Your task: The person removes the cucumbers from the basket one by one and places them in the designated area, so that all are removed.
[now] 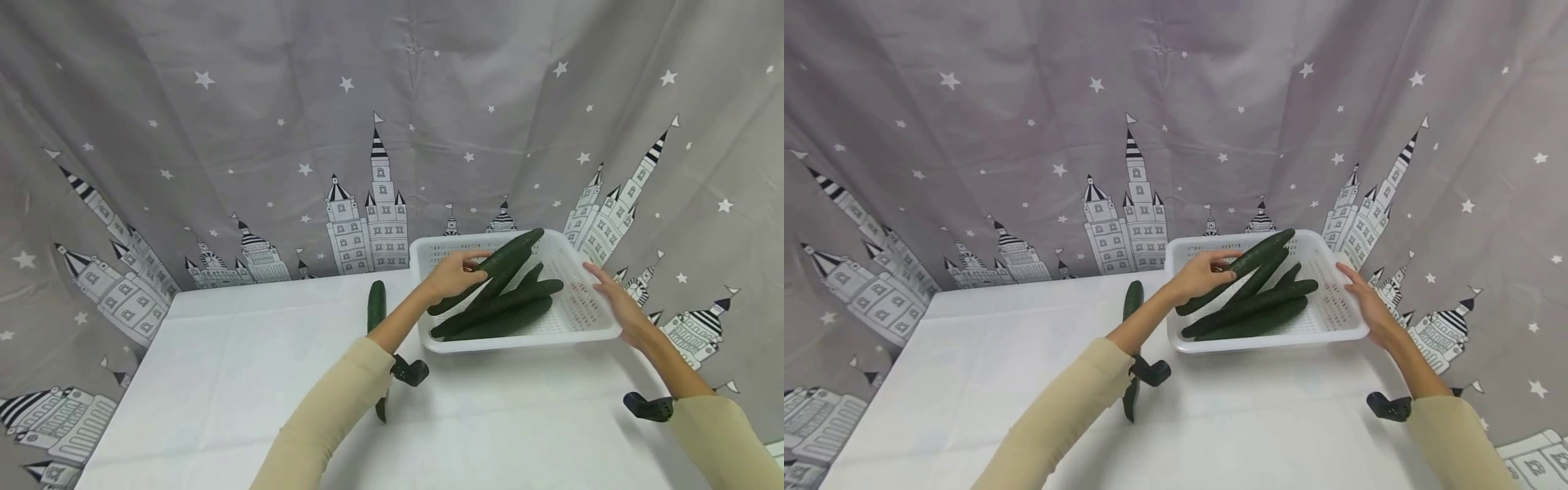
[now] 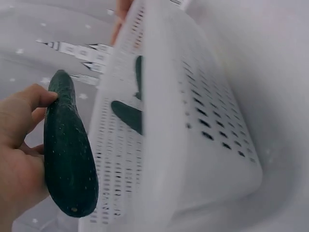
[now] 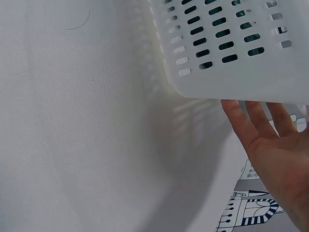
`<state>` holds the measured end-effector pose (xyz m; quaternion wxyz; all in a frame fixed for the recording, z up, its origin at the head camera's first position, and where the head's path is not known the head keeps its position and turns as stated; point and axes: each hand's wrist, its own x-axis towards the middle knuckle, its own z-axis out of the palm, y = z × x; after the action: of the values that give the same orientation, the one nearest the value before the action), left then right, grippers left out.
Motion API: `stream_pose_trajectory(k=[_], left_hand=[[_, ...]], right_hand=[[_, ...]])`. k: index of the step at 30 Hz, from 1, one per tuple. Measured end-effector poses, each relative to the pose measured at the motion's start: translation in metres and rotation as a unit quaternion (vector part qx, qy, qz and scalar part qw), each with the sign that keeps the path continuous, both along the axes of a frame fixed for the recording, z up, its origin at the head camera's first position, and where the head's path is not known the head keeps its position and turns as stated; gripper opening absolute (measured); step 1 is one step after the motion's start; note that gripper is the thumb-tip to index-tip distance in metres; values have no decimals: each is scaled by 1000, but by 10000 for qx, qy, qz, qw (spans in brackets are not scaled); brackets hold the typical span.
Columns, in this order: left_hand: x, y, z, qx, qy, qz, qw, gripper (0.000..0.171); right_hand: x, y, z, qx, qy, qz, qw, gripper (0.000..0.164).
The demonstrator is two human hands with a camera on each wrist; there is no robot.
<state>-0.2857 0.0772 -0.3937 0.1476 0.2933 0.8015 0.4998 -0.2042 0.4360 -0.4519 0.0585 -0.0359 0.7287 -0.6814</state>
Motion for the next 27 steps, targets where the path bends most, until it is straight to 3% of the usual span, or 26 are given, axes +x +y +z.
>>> stream_pose_trajectory(k=[3,7,11,17,23,27], left_hand=[[1,-12,6,566,-662,53,9962,48],[3,-34,14,1307,-1310,183,9826,48],[7,-58,20,1572,-1363,476,9770,49],[16,-92,21,1410,-1209,1235,9748,51],[26,-127,6,1343,-1368,1949,9619,53],[34,-148,-11,1326,-1647,2310,9497,54]], right_hand=[[1,1,-1,205,-57,29,9998,54],[1,0,-2,377,-11,64,9993,55],[1,-2,-2,240,44,68,9997,54],[1,-2,-2,199,114,125,9997,53],[0,-2,-2,132,81,128,9998,53],[1,-3,-3,225,108,112,9996,53]])
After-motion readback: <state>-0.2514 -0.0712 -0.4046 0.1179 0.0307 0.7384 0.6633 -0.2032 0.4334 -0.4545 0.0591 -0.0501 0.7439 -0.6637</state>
